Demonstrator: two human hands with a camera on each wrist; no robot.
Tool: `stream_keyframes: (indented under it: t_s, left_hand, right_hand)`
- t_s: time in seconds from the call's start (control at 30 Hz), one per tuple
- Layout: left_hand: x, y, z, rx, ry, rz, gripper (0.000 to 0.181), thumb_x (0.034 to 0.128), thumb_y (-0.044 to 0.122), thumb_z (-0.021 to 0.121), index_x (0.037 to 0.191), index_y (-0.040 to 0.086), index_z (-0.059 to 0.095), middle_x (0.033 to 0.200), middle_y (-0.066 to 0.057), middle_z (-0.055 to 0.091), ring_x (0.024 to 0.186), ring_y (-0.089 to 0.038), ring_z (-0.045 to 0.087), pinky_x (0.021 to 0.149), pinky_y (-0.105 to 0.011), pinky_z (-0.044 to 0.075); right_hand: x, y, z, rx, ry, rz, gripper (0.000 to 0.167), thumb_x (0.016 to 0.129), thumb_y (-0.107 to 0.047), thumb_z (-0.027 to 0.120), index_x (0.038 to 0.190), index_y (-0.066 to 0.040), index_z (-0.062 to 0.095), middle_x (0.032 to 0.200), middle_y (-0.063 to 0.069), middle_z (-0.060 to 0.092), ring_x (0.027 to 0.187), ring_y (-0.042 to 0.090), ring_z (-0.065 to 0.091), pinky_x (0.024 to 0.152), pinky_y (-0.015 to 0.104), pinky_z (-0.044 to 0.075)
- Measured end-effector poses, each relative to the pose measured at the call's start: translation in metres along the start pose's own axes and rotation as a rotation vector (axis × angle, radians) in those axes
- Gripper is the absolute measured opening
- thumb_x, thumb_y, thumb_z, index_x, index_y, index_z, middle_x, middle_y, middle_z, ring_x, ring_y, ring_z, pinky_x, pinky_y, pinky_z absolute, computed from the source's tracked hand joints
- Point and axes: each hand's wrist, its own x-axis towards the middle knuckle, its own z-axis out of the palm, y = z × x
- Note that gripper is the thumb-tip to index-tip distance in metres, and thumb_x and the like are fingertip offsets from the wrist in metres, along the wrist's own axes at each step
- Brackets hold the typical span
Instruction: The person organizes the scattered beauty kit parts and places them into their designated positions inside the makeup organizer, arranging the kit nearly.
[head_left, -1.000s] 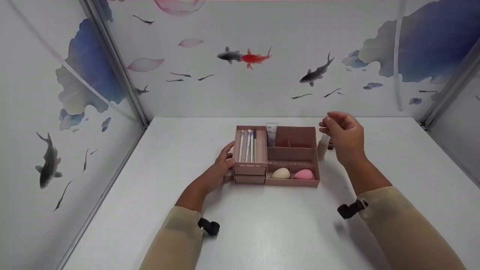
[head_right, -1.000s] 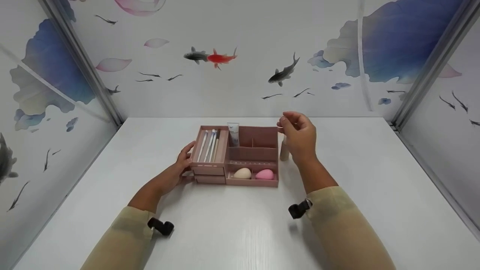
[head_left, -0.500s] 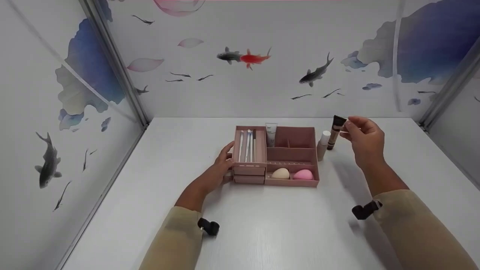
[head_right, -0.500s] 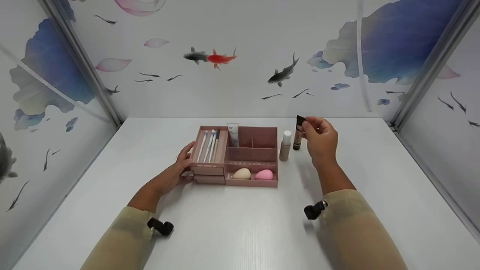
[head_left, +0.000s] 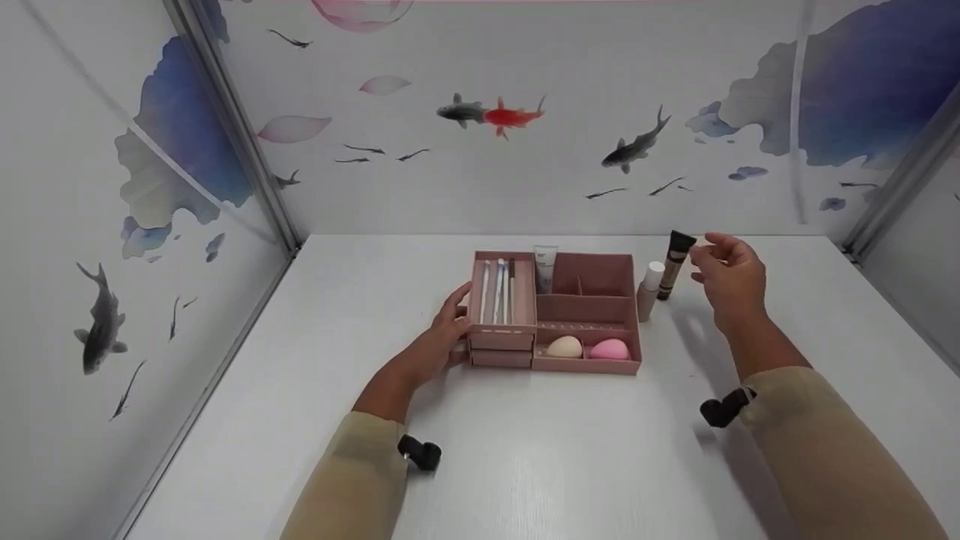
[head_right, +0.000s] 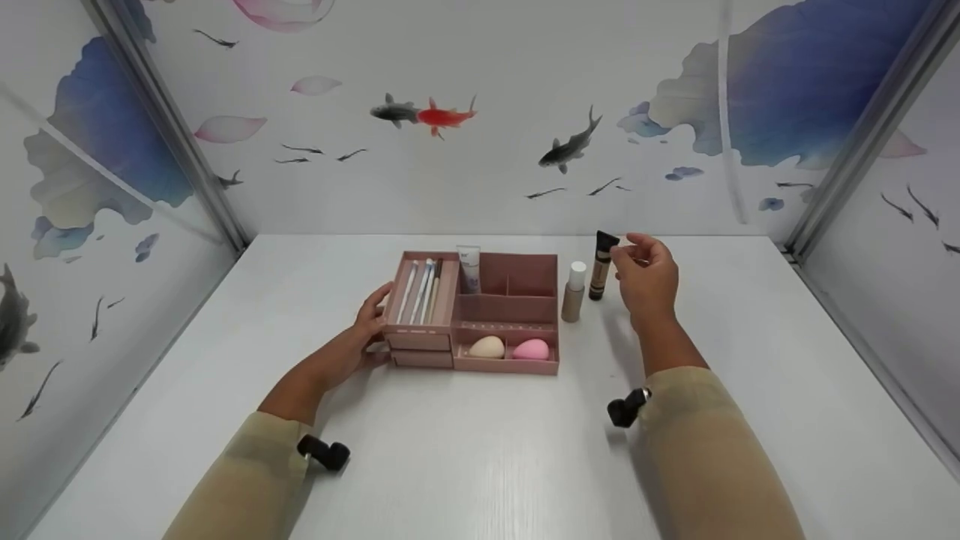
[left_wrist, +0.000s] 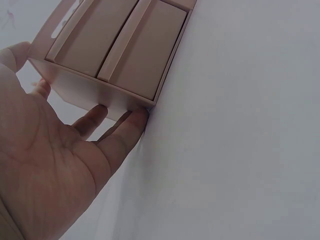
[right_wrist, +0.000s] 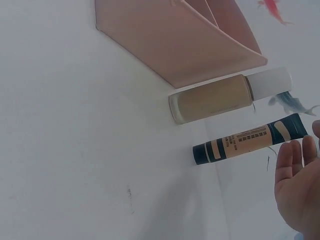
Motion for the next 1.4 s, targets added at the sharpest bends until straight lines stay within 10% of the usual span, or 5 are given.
stream_keyframes:
  t_s: [0.47,0.8,1.4]
  left_hand:
    - [-0.001,-0.002,-0.002,0.013,-0.020,0.009,0.059,0.1123,0.044,0.041,0.161,0.064,0.015,0.174,-0.004,0.018,0.160,-0.034,0.033,0.125,-0.063,0.037]
    - [-0.001,-0.003,-0.001,0.008,-0.024,0.007,0.058,0.1129,0.044,0.041,0.161,0.065,0.015,0.175,-0.005,0.018,0.160,-0.034,0.032,0.126,-0.063,0.035]
    - [0.001,-0.001,-0.002,0.014,-0.014,0.003,0.060,0.1108,0.045,0.043,0.160,0.065,0.016,0.173,-0.003,0.020,0.155,-0.031,0.039,0.124,-0.060,0.039]
  right_hand:
    - [0.014,0.010,0.013,-0.101,-0.043,0.012,0.059,0.104,-0.028,0.070,0.160,-0.028,0.049,0.161,0.009,0.052,0.140,0.016,0.058,0.100,0.017,0.054]
    - [0.011,0.011,0.018,-0.085,-0.050,0.013,0.051,0.108,-0.026,0.063,0.158,-0.025,0.052,0.163,0.013,0.049,0.145,0.022,0.054,0.119,0.034,0.049]
    - [-0.012,-0.004,0.007,-0.081,-0.053,-0.062,0.048,0.106,-0.032,0.066,0.154,-0.032,0.056,0.139,-0.005,0.058,0.132,0.013,0.059,0.098,0.015,0.054]
